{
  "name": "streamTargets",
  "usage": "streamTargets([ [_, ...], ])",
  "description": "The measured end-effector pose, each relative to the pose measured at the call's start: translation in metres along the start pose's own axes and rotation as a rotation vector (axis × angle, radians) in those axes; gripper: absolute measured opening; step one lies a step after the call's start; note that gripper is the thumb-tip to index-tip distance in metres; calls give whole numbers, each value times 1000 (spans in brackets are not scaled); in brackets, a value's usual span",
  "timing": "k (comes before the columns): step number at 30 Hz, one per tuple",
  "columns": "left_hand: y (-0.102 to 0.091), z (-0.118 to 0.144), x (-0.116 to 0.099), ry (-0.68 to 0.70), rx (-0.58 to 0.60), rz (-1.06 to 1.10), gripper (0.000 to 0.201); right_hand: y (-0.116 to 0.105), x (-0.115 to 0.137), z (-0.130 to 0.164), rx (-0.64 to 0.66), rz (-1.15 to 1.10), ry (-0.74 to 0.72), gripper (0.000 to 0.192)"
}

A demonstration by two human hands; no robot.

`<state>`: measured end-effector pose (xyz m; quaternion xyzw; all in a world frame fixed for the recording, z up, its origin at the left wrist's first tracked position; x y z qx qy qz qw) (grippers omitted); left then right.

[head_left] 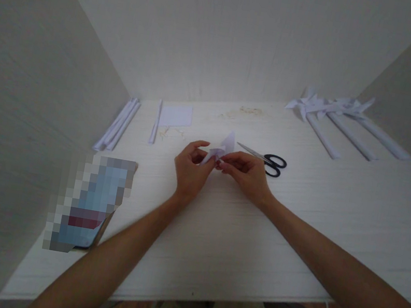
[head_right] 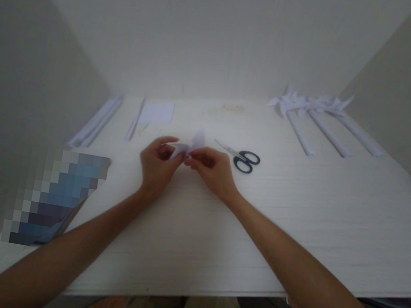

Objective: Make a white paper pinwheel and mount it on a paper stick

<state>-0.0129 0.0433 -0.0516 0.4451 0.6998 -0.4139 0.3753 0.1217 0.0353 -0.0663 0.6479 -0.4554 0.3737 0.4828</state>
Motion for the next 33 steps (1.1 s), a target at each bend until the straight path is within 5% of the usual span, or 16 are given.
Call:
streamTargets([
  [14, 0, -1, 2, -20, -7, 11, 25, -10, 2, -2, -95, 57, -69, 6],
  [27, 3, 2, -4, 46, 14, -55, 25, -5, 19, 4, -128, 810, -232, 31],
  [33, 3, 2, -2, 53, 16, -63, 26, -3, 20, 6, -118, 793, -296, 20],
])
Point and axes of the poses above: each hand's wrist, its own z-axis away from the middle knuckle, its own y-axis out of the palm, x = y × z, the point moved 6 cm from there along -z, towards the middle knuckle, and after that the axes turned 8 degrees about -z, right-handed, at the moved point
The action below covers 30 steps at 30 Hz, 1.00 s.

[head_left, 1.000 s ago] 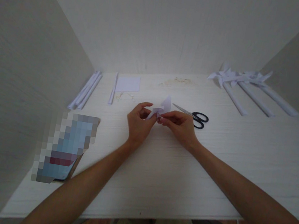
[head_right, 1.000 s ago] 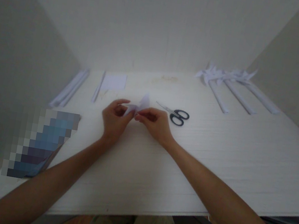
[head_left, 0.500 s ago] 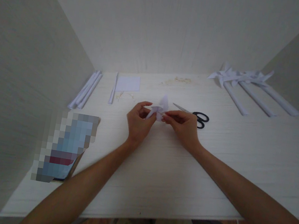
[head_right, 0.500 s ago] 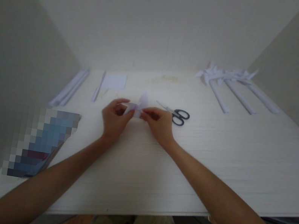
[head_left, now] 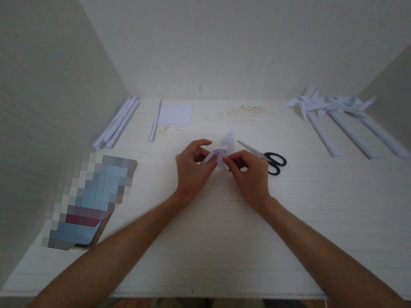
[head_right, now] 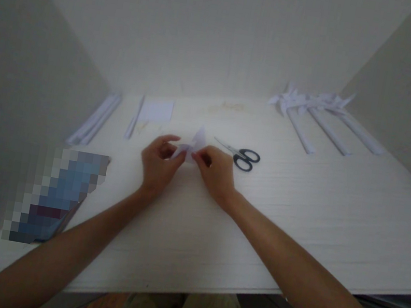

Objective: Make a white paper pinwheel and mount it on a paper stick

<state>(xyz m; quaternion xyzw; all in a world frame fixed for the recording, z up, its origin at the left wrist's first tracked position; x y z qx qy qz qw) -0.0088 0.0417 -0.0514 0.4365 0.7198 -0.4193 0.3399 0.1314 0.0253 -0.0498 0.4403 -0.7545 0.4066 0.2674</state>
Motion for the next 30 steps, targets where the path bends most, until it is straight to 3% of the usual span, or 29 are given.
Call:
streamTargets([
  [5, -1, -1, -2, -23, -8, 0, 26, 2, -2, 1, 22, 31, 38, 29],
  [12, 1, 1, -2, -20, 13, -13, 27, -1, 1, 2, -49, 62, -48, 19],
  [19, 1, 1, -3, -26, 14, -1, 26, 1, -2, 1, 26, 78, 49, 35],
  [25, 1, 0, -2, -42, 11, -18, 26, 0, -2, 1, -6, 45, -17, 24],
  [30, 2, 0, 1, -56, 10, 23, 27, 3, -5, 1, 38, 22, 42, 32],
])
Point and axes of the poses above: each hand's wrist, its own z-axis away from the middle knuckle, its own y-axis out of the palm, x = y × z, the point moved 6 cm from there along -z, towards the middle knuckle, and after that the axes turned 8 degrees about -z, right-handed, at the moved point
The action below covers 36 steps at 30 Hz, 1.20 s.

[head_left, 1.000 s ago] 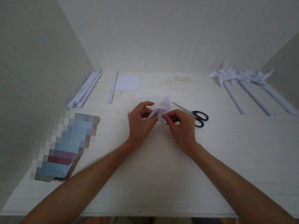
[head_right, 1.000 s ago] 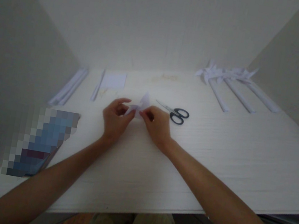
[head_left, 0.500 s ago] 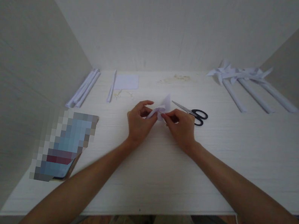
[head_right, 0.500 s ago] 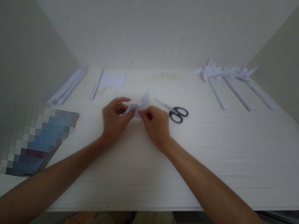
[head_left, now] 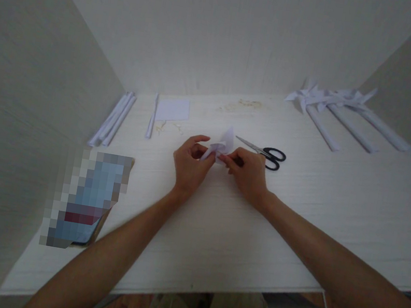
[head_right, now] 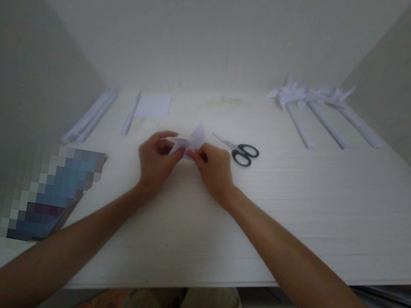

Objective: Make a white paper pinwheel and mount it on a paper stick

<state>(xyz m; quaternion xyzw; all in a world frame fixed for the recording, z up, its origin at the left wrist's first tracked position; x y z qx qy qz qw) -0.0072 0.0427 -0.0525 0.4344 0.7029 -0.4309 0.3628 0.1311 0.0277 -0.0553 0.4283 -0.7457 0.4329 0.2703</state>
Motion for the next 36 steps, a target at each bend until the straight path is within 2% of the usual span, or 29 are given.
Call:
streamTargets([
  [5, 2, 0, 1, -16, 29, 32, 28, -1, 3, -1, 8, 60, -24, 43],
  [11, 5, 1, 0, -26, 73, 45, 27, -9, 10, 1, -92, 15, -135, 31],
  [16, 6, -2, 3, -64, 90, 84, 27, -5, 12, 2, -19, -82, -204, 20],
  [23, 4, -7, 13, -154, 39, 140, 22, -2, 18, 3, 60, -169, -253, 12],
  [26, 4, -7, 16, -178, 34, 155, 21, -1, 18, 3, 67, -91, -257, 13],
  [31, 5, -7, 20, -203, 56, 179, 25, -8, 12, 2, -60, 87, -237, 16],
  [36, 5, -7, 22, -222, 42, 185, 28, -9, 13, 1, -83, 133, -249, 18],
])
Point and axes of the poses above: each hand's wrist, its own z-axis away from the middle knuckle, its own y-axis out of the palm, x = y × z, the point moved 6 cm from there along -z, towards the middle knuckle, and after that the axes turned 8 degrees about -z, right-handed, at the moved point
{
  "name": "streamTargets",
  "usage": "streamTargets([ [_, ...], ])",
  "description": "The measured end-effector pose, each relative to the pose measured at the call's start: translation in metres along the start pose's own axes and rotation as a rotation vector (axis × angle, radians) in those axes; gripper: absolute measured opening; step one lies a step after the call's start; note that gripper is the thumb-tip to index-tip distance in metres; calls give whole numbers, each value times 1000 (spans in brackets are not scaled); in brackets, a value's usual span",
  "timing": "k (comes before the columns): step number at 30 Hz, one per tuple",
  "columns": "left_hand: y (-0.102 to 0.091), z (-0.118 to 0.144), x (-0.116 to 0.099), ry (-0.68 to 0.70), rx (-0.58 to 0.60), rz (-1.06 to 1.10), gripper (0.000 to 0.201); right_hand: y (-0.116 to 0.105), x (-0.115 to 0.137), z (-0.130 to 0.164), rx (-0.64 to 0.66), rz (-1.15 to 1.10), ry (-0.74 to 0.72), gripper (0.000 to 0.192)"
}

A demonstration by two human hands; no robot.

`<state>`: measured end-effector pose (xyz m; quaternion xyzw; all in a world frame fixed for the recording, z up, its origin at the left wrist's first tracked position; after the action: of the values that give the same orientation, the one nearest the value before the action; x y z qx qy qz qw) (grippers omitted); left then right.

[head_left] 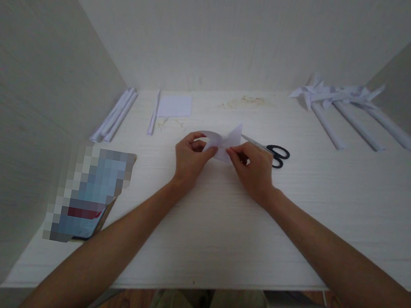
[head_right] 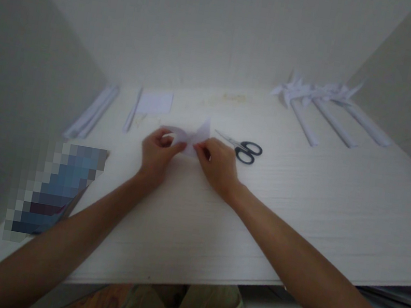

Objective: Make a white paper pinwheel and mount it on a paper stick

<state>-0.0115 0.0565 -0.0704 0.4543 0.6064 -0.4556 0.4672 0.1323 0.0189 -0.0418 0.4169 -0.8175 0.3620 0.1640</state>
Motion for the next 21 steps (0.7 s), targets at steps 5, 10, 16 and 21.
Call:
streamTargets([
  [5, -1, 1, -1, -2, -6, 19, 28, -3, 1, 0, -23, -32, 15, 17],
  [10, -1, 0, 0, -11, -10, 31, 27, -5, 2, 2, -58, -153, -4, 10],
  [16, -3, 0, -2, 27, -43, 41, 27, 0, -1, 3, -19, -200, 58, 6],
  [21, -2, 1, -5, 44, -20, 58, 26, 1, 1, 0, 16, -166, 20, 6],
])
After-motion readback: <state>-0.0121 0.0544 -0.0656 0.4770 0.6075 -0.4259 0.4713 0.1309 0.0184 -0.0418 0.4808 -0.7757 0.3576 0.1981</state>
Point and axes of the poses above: each hand's wrist, its own z-axis away from the middle knuckle, its own y-axis out of the palm, x = y × z, the point moved 6 cm from there along -z, towards the middle knuckle, and after that the axes turned 8 degrees about -z, right-handed, at the moved point
